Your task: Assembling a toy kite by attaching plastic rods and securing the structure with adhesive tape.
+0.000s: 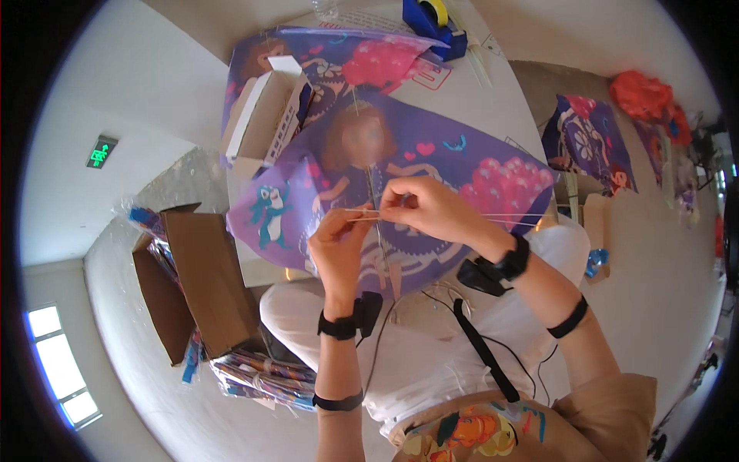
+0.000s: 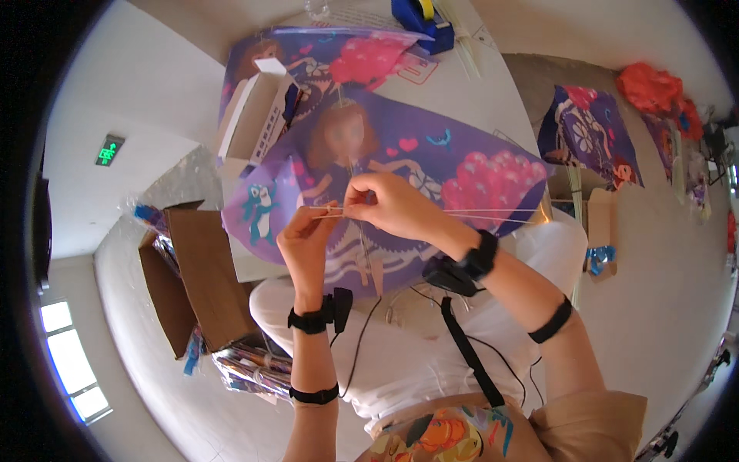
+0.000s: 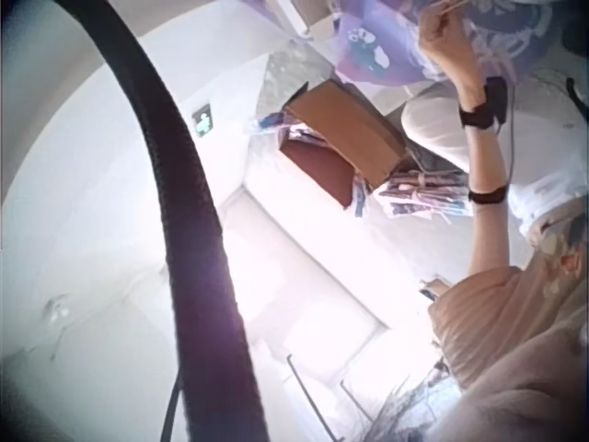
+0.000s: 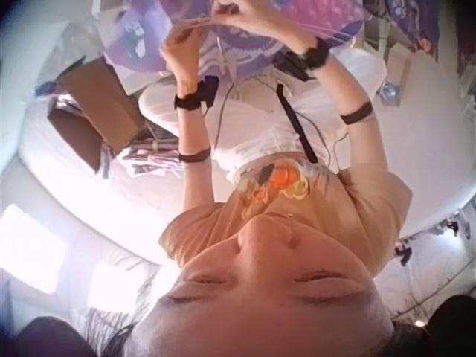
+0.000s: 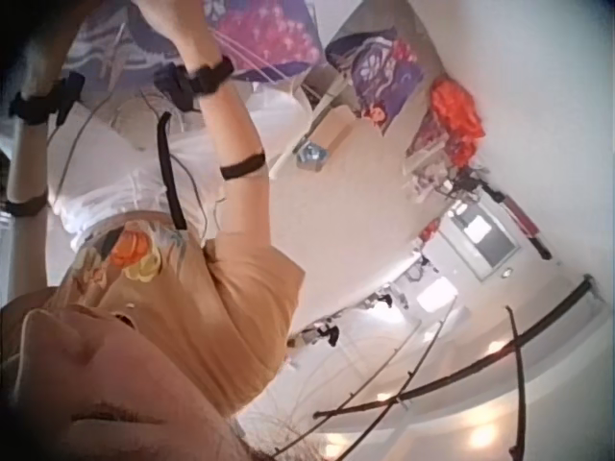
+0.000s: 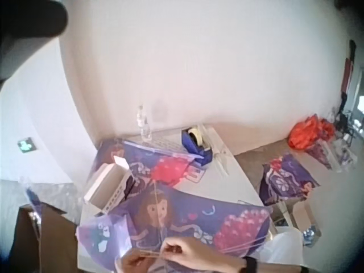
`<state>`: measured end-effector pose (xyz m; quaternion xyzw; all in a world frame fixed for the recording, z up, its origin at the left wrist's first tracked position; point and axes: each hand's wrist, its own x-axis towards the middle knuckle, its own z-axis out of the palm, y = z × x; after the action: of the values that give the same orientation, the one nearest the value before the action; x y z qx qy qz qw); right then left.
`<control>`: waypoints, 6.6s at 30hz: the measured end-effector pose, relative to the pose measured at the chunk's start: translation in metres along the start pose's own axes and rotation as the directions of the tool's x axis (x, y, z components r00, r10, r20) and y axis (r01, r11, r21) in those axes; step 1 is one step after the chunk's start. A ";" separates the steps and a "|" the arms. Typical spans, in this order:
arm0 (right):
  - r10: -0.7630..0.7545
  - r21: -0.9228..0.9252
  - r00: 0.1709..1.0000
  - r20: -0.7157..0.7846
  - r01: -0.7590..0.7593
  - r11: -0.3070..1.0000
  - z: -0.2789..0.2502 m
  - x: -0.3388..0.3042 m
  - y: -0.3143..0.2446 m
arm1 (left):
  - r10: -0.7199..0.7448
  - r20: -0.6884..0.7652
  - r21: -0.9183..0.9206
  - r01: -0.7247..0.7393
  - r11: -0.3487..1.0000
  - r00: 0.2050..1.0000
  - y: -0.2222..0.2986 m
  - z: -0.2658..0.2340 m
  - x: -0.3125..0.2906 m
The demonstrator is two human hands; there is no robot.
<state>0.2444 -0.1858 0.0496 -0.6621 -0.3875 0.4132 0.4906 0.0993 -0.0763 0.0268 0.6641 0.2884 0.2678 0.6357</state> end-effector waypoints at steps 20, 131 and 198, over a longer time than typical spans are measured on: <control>-0.014 0.083 0.949 -0.315 0.042 0.996 -0.048 0.102 0.090 | 0.087 -0.107 0.779 0.029 0.626 0.990 -0.054 -0.025 0.127; -0.360 -0.655 0.723 -0.590 -0.167 0.737 -0.133 -0.005 0.171 | 0.106 0.580 0.811 -0.584 0.007 0.807 -0.101 0.121 0.136; -0.406 -0.639 0.668 -0.623 -0.136 0.757 -0.134 -0.003 0.178 | 0.104 0.558 0.826 -0.563 0.025 0.823 -0.101 0.121 0.134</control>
<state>0.3872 -0.2715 -0.0985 -0.8621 -0.3255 -0.0844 0.3791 0.2749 -0.0607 -0.0811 0.9939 0.1047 0.0335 -0.0080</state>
